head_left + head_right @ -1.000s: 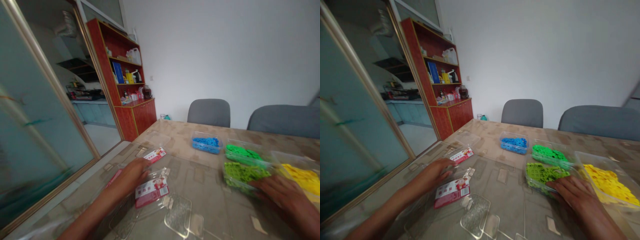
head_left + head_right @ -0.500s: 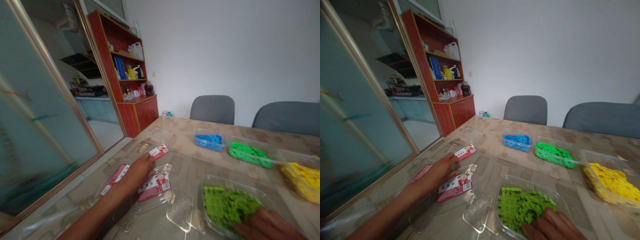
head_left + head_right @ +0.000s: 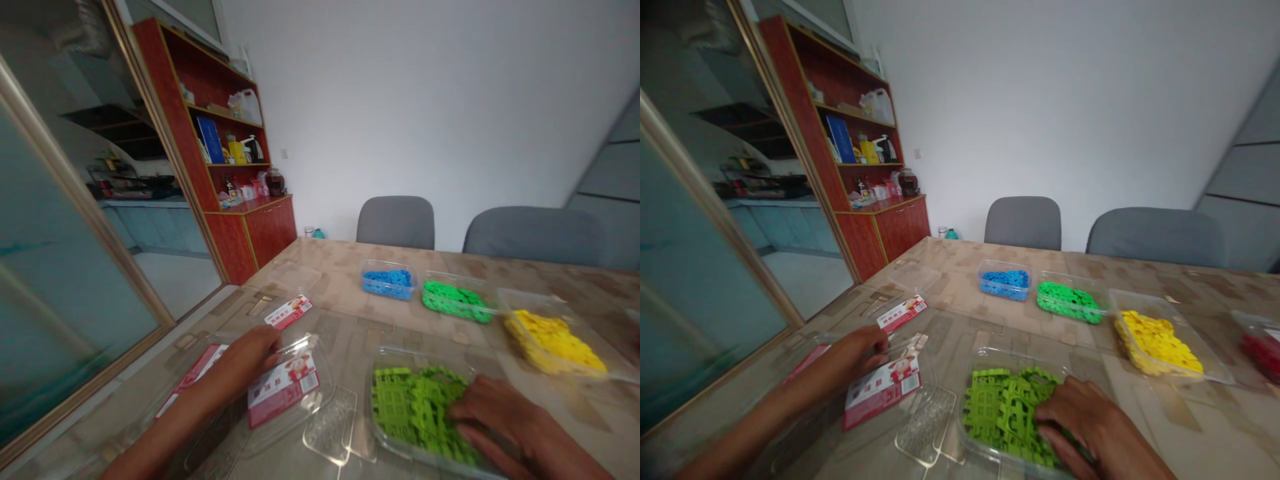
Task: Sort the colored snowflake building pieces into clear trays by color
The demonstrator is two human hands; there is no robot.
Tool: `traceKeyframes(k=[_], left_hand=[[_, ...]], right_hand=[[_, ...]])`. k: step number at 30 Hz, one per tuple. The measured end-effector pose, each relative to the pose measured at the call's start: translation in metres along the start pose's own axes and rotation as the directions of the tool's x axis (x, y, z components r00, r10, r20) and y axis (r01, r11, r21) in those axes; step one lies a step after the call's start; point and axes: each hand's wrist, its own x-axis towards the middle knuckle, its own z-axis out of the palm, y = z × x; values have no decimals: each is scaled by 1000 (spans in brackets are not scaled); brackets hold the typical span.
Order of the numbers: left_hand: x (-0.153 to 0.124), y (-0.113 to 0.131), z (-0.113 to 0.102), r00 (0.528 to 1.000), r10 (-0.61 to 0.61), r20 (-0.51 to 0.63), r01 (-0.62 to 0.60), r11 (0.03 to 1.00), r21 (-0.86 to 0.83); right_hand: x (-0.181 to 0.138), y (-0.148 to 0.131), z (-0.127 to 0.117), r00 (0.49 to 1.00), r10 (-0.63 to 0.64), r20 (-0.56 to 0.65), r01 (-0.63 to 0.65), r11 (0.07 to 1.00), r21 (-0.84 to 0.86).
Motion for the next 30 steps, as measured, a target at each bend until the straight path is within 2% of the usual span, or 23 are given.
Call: traceKeyframes(k=[4,7,10,12,14,17,20,23,26,30], left_hand=[[-3,-3,-9,994,42,99,-18,974,-226],[-3,-11,-12,978,110,176,-24,903,-430],[-2,-16,-14,979,143,148,-49,861,-506],[-1,-15,-16,985,145,94,-73,840,-537],[2,-13,-18,989,140,53,-84,815,-574],[8,-11,-15,993,116,24,-84,833,-547],[16,-10,-11,990,139,29,-110,880,-461],[20,-5,-15,984,173,43,-137,889,-436],[20,7,-26,982,187,23,-160,892,-423],[21,28,-37,981,194,-14,-180,875,-450]], right_hand=[[4,-4,4,995,94,-43,-92,995,43],[12,-10,3,993,49,-104,-44,998,44],[19,-16,0,997,-8,-72,13,997,75],[19,-14,-1,997,47,-60,-40,993,113],[13,-7,-3,985,154,-81,-142,980,138],[-3,8,-5,958,276,-75,-264,954,140],[-18,19,-2,954,295,58,-300,946,121],[-26,23,7,942,284,180,-311,940,142],[-26,22,13,934,297,196,-338,915,222],[-24,18,8,933,300,198,-347,894,282]])
